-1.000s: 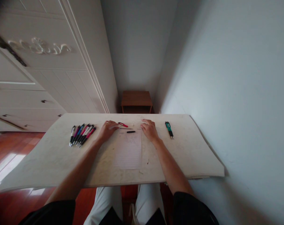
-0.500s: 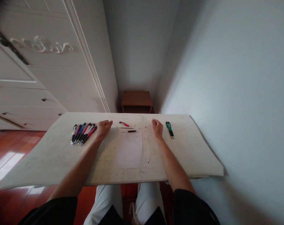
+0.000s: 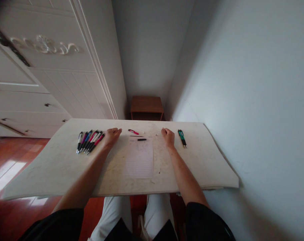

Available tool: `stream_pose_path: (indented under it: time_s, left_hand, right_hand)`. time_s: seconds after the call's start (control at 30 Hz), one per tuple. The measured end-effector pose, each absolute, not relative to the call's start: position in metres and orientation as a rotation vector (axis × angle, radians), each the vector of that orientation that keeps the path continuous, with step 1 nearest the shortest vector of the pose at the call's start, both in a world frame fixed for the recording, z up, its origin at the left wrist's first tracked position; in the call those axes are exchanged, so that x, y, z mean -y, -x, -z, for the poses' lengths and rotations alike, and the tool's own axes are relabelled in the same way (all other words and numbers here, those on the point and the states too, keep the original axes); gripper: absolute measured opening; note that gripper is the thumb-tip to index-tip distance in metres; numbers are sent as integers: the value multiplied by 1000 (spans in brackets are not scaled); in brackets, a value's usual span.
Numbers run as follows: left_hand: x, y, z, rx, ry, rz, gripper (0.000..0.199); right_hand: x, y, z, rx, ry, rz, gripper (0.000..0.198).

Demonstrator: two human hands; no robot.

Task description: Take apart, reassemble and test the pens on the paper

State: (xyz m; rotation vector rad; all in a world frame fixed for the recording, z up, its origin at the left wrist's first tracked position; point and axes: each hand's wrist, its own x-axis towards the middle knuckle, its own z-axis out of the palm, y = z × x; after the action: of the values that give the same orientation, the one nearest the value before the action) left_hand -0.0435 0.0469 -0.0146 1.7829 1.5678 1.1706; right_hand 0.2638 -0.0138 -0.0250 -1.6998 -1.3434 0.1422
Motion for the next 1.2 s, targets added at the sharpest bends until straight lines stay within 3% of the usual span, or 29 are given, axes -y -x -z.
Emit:
stream_pose_path:
  time_s: [0.27, 0.47, 0.73, 1.2]
  left_hand:
    - [-46, 44, 20, -1560, -1822, -1208, 40]
    - [-43, 41, 22, -1329, -2123, -1166, 16]
    - [-43, 32, 30, -1224, -2515, -748, 39]
    - [-45, 39, 22, -1401, -2411, -913, 25]
  right_hand:
    - [16, -263, 27, 1396, 1742, -145, 42]
    - [20, -259, 22, 1437, 1731, -166, 44]
    - [26, -248, 20, 1511, 1664, -195, 44]
    - [32, -239, 23, 1574, 1568, -266, 44]
